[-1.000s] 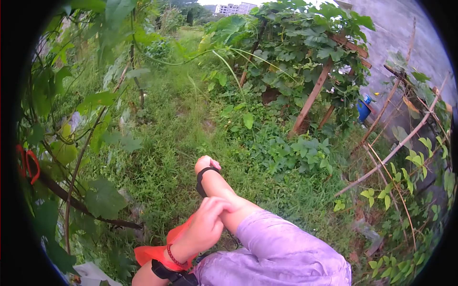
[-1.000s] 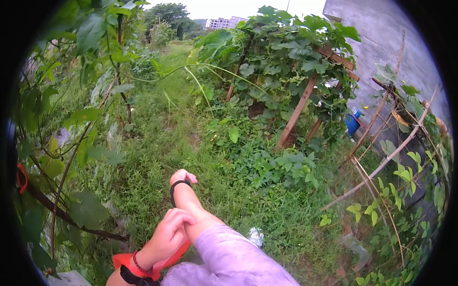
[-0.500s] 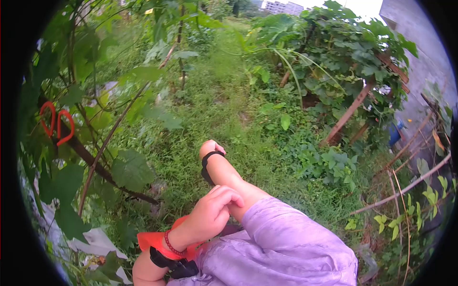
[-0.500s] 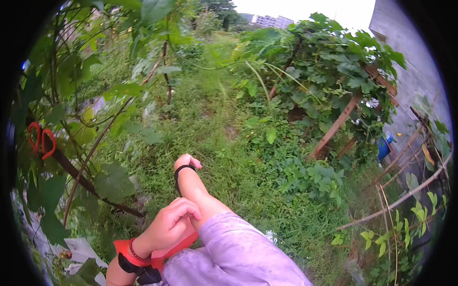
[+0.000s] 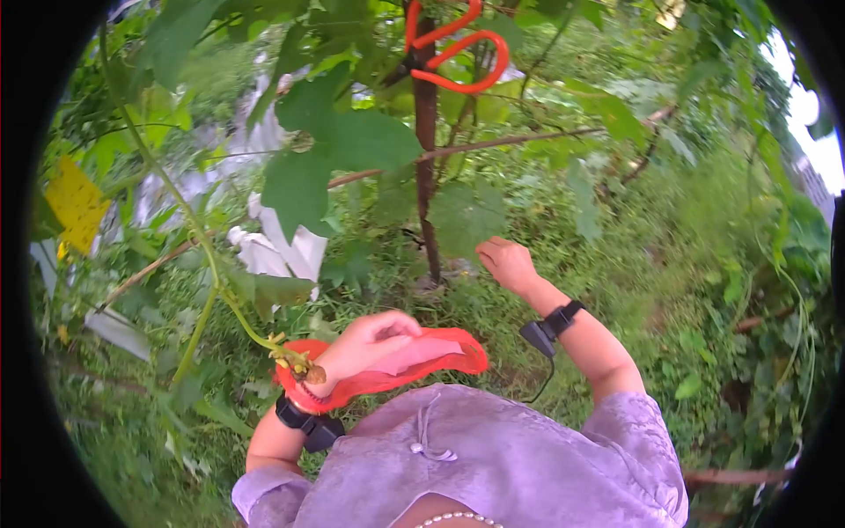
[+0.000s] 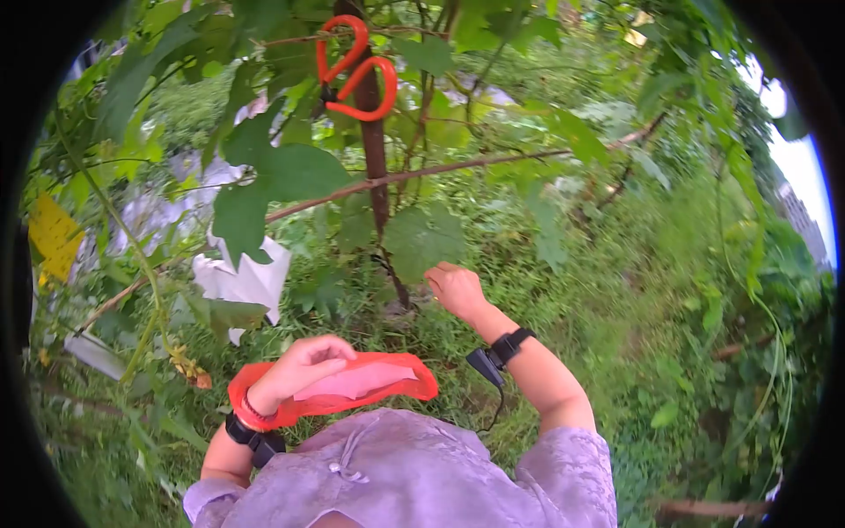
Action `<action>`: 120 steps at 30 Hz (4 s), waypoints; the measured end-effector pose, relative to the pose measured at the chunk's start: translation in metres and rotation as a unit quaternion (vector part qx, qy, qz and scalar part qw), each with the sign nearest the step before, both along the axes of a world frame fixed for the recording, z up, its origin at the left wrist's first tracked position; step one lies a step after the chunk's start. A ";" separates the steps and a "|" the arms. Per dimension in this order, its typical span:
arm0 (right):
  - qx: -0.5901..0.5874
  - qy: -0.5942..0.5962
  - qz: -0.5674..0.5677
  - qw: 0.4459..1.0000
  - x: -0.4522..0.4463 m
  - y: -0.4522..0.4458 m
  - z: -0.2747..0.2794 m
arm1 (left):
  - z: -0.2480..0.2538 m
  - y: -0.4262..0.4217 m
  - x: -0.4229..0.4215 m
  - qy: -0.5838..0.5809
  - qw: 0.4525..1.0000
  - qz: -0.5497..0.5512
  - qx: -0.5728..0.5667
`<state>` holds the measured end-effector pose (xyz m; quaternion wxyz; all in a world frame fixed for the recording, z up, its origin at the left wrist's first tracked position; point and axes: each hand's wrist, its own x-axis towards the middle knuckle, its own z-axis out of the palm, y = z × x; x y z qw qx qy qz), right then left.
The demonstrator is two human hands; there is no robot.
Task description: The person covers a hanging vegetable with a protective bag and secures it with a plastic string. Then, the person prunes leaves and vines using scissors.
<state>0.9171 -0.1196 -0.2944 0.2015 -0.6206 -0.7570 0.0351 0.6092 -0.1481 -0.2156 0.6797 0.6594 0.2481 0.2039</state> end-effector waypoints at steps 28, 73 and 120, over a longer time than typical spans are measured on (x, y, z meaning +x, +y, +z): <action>0.419 -0.596 0.089 0.679 -0.093 0.060 0.320 | 0.071 -0.007 -0.002 0.133 0.759 0.393 0.502; 0.045 0.620 0.044 0.782 -0.280 0.345 0.455 | 0.240 -0.035 -0.172 0.170 0.401 0.594 0.677; 0.207 0.356 0.256 0.875 -0.268 0.246 0.384 | 0.199 -0.010 -0.163 0.126 0.573 0.584 0.561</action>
